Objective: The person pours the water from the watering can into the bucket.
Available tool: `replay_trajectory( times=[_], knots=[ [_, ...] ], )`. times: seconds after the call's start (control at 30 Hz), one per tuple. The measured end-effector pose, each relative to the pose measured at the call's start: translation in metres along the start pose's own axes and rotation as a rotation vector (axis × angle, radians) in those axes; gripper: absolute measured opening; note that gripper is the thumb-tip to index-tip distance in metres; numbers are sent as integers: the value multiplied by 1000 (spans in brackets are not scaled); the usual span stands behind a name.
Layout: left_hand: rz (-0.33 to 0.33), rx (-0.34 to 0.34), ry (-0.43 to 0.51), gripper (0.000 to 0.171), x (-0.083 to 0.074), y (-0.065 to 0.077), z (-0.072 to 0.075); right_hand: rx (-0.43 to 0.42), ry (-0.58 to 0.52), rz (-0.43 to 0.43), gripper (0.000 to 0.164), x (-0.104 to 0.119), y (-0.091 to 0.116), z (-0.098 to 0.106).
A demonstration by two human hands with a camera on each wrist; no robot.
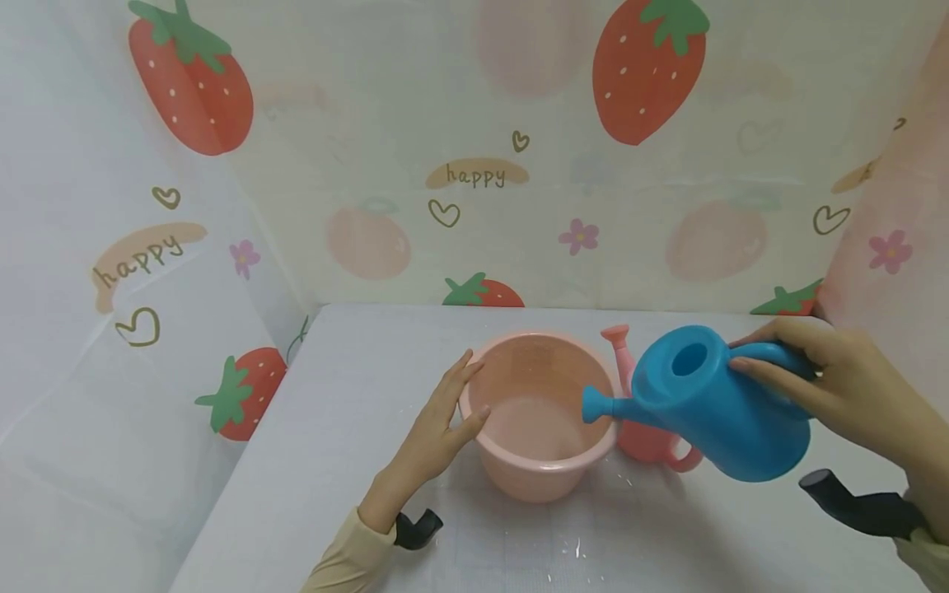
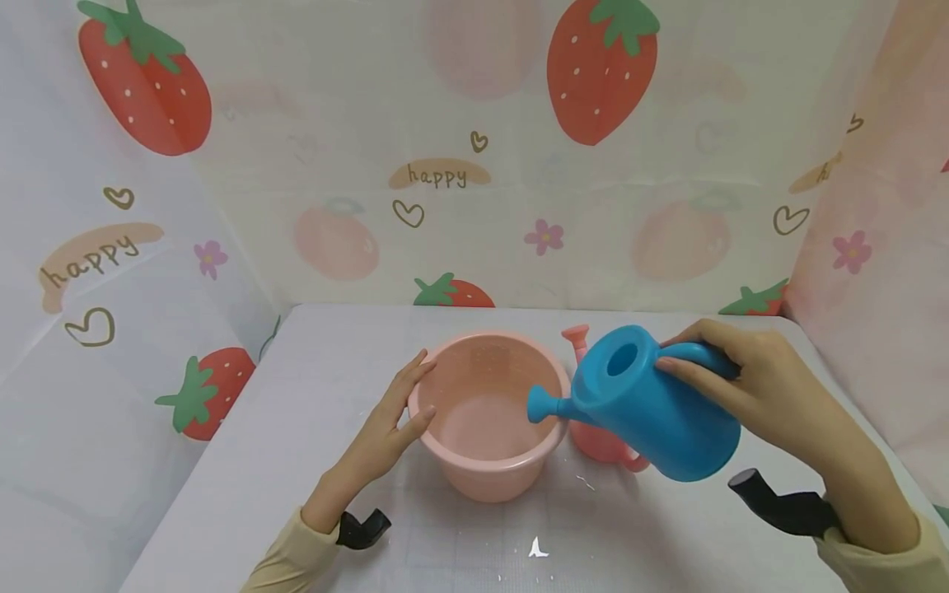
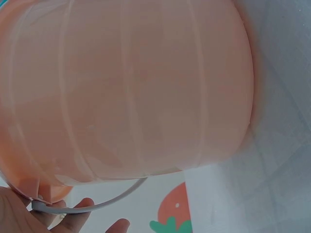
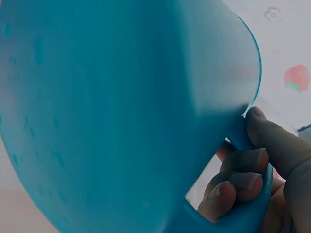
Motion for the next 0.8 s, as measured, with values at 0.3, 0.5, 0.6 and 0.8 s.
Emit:
replay_trajectory(
  times=[0.3, 0.5, 0.6, 0.8],
  knots=[
    [3, 5, 5, 58, 0, 0, 0, -5, -4, -24, 30, -5, 8, -3],
    [-8, 2, 11, 57, -1, 0, 0, -36, -25, -49, 26, -8, 14, -6],
    [-8, 2, 11, 57, -1, 0, 0, -56, -36, -51, 26, -9, 17, -7],
    [0, 5, 13, 57, -1, 0, 0, -80, -64, -85, 26, -14, 25, -13]
  ],
)
Point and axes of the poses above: each hand's wrist, its own y-axis away from the middle knuckle, its own z-axis out of the back of the hand, x = y × z, the point moved 6 cm from there along -y, towards the middle knuckle, and after that the axes turned 3 degrees about y, right-handed, at the moved point
